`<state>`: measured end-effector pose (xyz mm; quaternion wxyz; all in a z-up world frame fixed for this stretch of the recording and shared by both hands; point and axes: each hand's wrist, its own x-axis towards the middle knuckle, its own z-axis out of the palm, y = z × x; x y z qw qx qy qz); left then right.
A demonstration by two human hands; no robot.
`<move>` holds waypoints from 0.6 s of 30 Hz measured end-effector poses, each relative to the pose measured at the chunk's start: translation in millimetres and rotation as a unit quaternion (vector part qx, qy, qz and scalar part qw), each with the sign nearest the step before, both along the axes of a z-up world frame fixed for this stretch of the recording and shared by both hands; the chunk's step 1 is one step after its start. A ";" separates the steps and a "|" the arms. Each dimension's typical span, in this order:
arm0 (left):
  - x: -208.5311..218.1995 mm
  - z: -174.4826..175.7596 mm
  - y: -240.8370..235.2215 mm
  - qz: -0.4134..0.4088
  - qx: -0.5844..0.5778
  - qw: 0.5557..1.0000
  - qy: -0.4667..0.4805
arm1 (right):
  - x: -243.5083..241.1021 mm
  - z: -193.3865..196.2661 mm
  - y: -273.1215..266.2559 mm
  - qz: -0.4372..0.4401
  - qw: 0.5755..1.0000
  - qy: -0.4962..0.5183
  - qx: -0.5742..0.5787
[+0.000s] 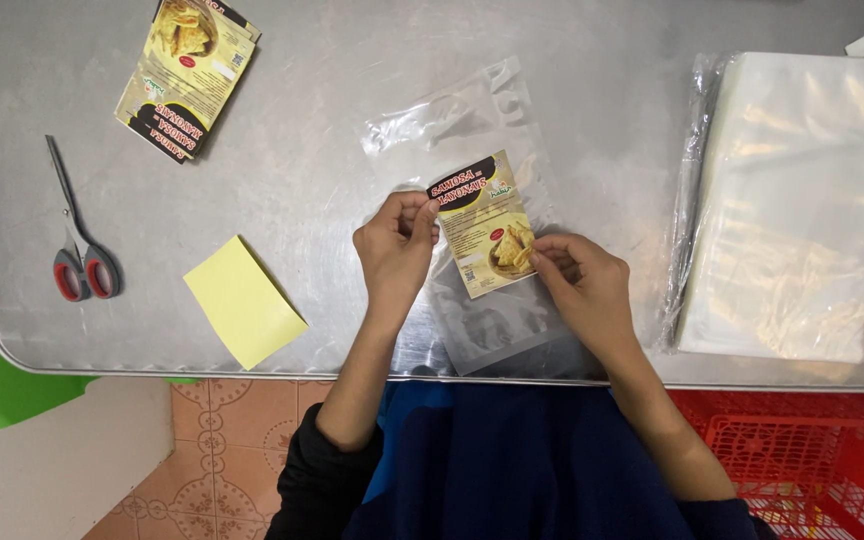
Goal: The person places a white rectangular food item into a clear plastic bag and seals it using a heat-sealing machine. They then peel the backing off a printed label and apply it to the front of the sealed bag, smoothing it down to ensure it adheres properly.
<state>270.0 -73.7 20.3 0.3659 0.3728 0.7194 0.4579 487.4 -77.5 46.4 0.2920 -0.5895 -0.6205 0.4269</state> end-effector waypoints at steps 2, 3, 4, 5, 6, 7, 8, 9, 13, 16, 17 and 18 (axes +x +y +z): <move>0.6 1.5 -0.2 0.002 0.000 1.000 0.018 | -1.1 0.5 0.1 0.000 1.000 -0.008 0.011; 1.8 1.3 -0.6 0.002 0.001 1.000 0.018 | -0.9 -0.7 0.1 0.001 1.000 -0.008 0.012; 2.9 1.1 -1.0 0.006 0.004 1.000 0.026 | -0.7 -1.9 0.1 0.000 1.000 -0.009 0.011; 4.3 0.8 -1.6 0.009 0.007 0.999 0.034 | -0.3 -2.9 -0.1 -0.002 1.000 -0.010 0.009; 4.7 1.0 -1.5 0.009 0.007 0.999 0.034 | -1.0 -2.2 0.1 -0.002 1.000 -0.010 0.009; 5.3 1.1 -1.6 0.008 0.006 0.999 0.043 | -1.4 -1.5 0.1 -0.001 1.000 -0.013 0.008; 6.0 1.3 -1.8 0.008 0.005 0.999 0.053 | -1.8 -0.7 0.0 -0.001 1.000 -0.016 0.007; 7.3 3.0 -1.9 0.008 0.005 0.999 0.053 | -2.0 -0.3 0.5 -0.001 1.000 -0.016 0.007; 10.9 6.6 -2.6 0.008 0.040 0.995 0.086 | -3.5 2.0 1.3 0.002 1.000 -0.027 0.008; 12.8 6.2 -4.9 0.011 0.052 0.992 0.112 | -3.8 3.2 0.6 -0.001 0.999 -0.031 0.009; 12.5 6.6 -3.7 0.014 0.059 0.990 0.125 | -4.6 3.5 2.6 0.000 0.999 -0.034 0.011; 12.9 3.2 -4.8 0.014 0.062 0.990 0.126 | -4.2 2.0 2.9 0.000 0.999 -0.033 0.014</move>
